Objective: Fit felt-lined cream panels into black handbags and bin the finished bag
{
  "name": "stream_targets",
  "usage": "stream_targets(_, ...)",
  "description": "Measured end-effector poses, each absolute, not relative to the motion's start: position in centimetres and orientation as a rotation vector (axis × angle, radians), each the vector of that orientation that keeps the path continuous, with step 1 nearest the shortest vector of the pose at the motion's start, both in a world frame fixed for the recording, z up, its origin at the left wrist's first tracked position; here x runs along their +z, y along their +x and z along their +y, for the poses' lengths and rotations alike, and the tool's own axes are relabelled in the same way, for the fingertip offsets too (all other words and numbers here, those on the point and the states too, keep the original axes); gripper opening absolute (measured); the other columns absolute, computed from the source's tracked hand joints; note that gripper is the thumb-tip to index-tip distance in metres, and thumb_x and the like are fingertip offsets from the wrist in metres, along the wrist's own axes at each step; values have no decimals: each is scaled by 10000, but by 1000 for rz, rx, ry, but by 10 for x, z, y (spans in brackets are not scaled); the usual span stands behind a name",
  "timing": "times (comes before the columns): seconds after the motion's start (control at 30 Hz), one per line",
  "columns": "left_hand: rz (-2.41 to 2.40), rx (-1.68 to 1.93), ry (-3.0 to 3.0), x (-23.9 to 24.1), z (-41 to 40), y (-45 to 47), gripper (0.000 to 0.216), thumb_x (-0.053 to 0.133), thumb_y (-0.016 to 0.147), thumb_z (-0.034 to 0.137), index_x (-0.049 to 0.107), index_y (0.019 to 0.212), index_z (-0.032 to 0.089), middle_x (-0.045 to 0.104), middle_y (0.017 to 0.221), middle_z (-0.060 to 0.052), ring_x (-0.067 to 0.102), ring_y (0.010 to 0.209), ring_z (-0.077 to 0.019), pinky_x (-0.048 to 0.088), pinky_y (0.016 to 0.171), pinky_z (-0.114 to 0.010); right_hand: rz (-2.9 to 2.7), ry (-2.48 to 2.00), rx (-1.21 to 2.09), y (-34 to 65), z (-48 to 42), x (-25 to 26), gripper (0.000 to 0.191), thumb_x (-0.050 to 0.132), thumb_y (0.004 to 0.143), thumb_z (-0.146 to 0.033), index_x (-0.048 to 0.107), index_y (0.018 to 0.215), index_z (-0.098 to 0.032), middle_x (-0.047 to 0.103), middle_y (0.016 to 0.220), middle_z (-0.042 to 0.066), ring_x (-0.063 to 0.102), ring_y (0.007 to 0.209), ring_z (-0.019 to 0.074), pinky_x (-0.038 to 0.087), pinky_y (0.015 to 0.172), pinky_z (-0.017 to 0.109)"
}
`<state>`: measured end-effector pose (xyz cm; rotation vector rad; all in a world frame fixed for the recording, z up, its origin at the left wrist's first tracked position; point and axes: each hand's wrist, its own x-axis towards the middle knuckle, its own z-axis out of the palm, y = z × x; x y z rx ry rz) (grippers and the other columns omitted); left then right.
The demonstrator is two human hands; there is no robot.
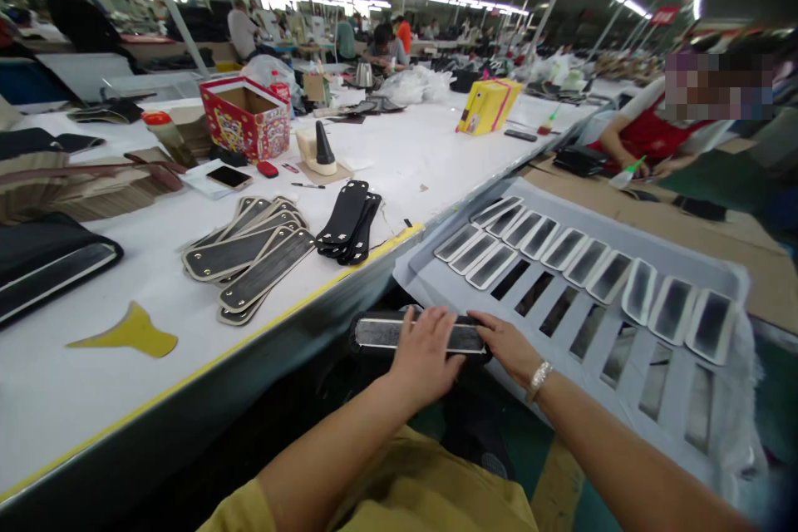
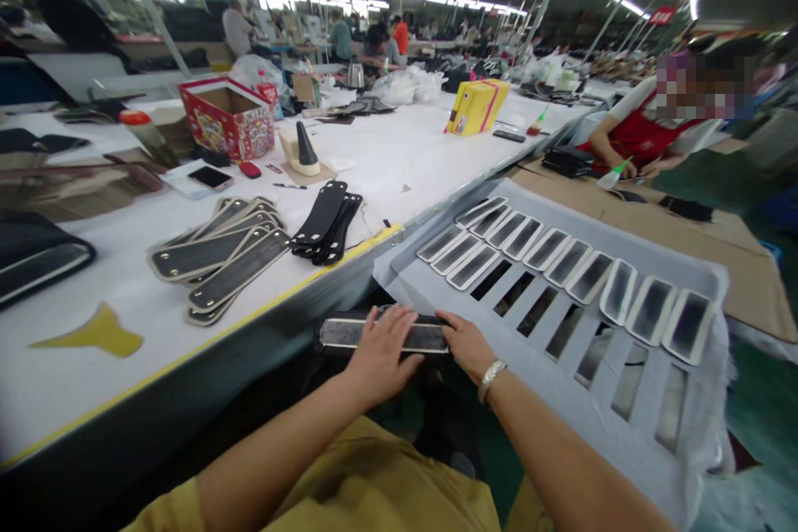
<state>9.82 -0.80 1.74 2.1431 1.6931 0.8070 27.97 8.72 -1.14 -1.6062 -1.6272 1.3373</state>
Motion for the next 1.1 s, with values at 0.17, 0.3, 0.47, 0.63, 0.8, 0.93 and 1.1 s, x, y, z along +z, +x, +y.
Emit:
stream_targets(0.17, 1945, 1270, 1362, -17, -58, 3, 500, 557, 793, 314, 449, 1260, 174, 478, 1340, -129, 420, 1262, -254, 286, 1075, -469, -1681, -1604, 1118, 289, 67, -13, 506, 530, 759, -423, 583, 1179, -147, 598, 1217, 137, 563, 1110, 263, 411, 990, 421)
stream_targets(0.3, 1564, 1322, 743, -43, -75, -23, 623, 680, 694, 376, 480, 1241, 153, 496, 1335, -138, 503, 1190, -254, 410, 989, -365, -1922, -1524, 656, 277, 47, -19, 485, 438, 826, -460, 570, 1163, -137, 555, 1240, 155, 491, 1182, 265, 329, 1059, 454)
stream_targets(0.47, 1395, 1329, 579, -35, -76, -9, 682, 734, 640, 420, 521, 1242, 183, 496, 1353, -114, 507, 1175, -281, 495, 818, -311, -1916, -1501, 662, 266, 43, -25, 516, 394, 841, -476, 512, 1219, -145, 524, 1271, 155, 469, 1204, 266, 326, 1061, 469)
stream_targets(0.63, 1469, 1291, 690, -24, -70, -13, 681, 710, 658, 387, 504, 1277, 194, 564, 1277, -103, 574, 1039, -256, 484, 685, -275, -1850, -1631, 807, 268, 50, -26, 588, 346, 844, -504, 458, 1276, -121, 492, 1321, 165, 450, 1234, 277, 302, 1075, 465)
stream_targets(0.8, 1493, 1165, 748, -16, -59, -24, 661, 689, 643, 304, 511, 1273, 209, 618, 1180, -64, 588, 869, -186, 435, 589, -226, -1831, -1664, 868, 268, 56, -27, 554, 337, 845, -494, 474, 1248, -139, 506, 1307, 152, 474, 1207, 282, 323, 1054, 463)
stream_targets(0.93, 1540, 1157, 689, -10, -55, -17, 641, 654, 645, 267, 509, 1268, 226, 619, 1168, -45, 570, 834, -158, 407, 564, -202, -1800, -1660, 865, 267, 57, -30, 532, 339, 842, -496, 487, 1212, -143, 532, 1262, 150, 495, 1173, 277, 347, 1031, 450)
stream_targets(1.1, 1609, 1190, 550, -8, -53, -4, 649, 632, 650, 255, 489, 1282, 227, 650, 1049, -35, 571, 858, -164, 423, 592, -205, -1755, -1666, 847, 265, 54, -35, 517, 337, 840, -513, 493, 1186, -162, 547, 1226, 144, 508, 1145, 278, 370, 1005, 449)
